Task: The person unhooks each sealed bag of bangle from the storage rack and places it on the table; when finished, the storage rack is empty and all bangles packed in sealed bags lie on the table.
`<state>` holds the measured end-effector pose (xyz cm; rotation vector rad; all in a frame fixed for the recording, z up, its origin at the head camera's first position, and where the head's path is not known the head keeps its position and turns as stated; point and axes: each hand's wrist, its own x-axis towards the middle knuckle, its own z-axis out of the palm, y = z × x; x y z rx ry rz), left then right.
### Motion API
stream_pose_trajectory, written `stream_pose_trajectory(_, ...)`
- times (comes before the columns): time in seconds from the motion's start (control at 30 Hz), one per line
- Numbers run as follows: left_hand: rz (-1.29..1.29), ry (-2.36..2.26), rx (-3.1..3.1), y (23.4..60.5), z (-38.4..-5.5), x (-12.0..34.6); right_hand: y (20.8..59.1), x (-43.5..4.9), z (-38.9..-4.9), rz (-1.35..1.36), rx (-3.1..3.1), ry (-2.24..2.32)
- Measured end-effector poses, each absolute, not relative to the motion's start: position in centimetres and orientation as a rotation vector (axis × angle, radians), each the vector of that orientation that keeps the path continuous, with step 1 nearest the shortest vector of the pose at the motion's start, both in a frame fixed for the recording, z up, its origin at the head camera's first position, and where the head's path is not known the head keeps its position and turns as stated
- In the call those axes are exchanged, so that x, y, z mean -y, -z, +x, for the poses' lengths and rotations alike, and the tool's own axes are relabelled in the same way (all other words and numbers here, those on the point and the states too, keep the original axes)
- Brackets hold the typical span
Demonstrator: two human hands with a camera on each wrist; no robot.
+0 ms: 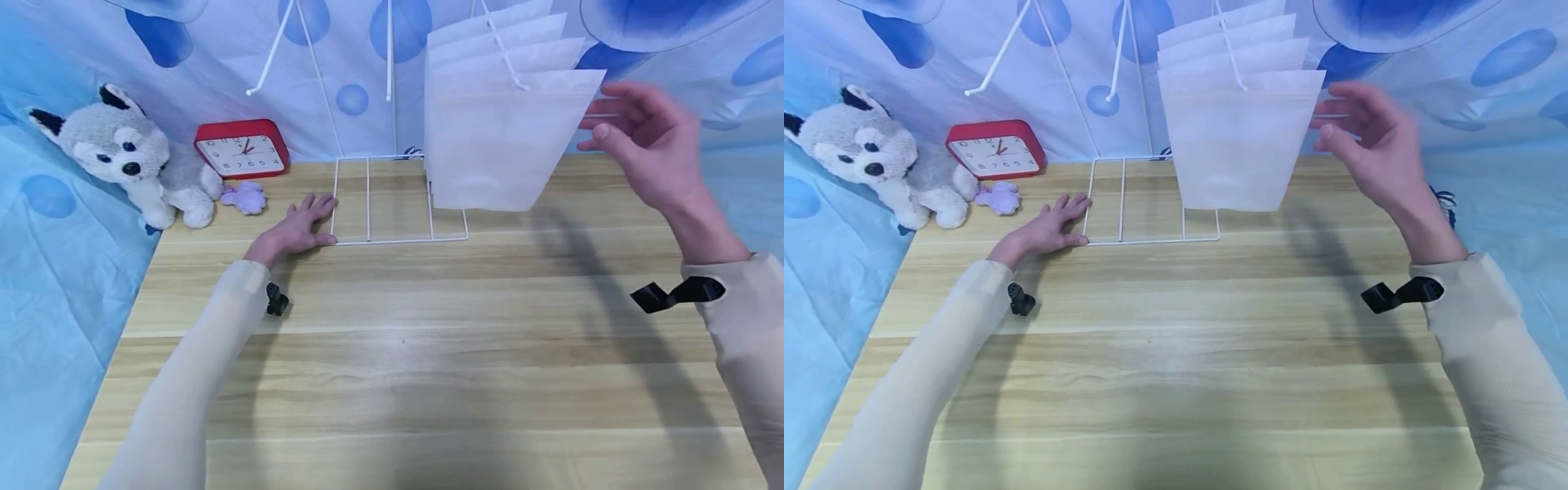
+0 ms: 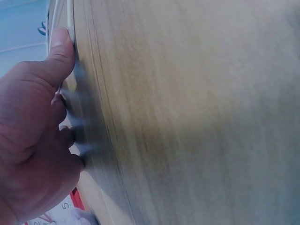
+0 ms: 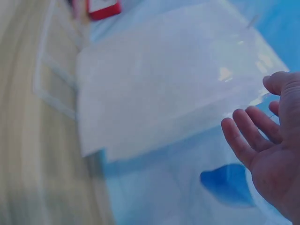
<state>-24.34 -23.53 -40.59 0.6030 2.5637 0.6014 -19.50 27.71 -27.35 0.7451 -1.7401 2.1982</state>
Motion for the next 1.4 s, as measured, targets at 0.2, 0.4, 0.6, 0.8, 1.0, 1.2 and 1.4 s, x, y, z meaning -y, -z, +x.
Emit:
stream_pose_trajectory(0.2,0.589,-0.603,-2.559,40.9,-24.3,23.5,25.3,-26.7,-20.2,0.718,1.676,-2.271)
stream_pose_trajectory(0.4,0.575,-0.600,-2.558,41.0,-24.0,23.4,24.4,-25.9,-20.9,0.615,1.844,-2.227)
stream_pose_trajectory(0.6,0.560,-0.581,-2.563,40.7,-23.8,23.3,23.6,-25.5,-21.2,0.394,2.163,-1.947)
stream_pose_trajectory(0.8,0.571,-0.585,-2.560,40.6,-23.9,23.3,23.1,-24.8,-21.8,0.362,2.266,-1.888)
stream_pose_trajectory(1.0,0.573,-0.592,-2.571,40.4,-23.8,23.3,23.1,-23.9,-22.3,0.469,2.028,-2.218)
stream_pose_trajectory(1.2,0.560,-0.585,-2.566,40.3,-23.8,23.4,22.8,-23.6,-22.6,0.411,2.062,-2.180)
stream_pose_trajectory(1.4,0.546,-0.594,-2.559,40.2,-23.7,23.5,22.8,-23.4,-22.5,0.395,2.069,-2.175)
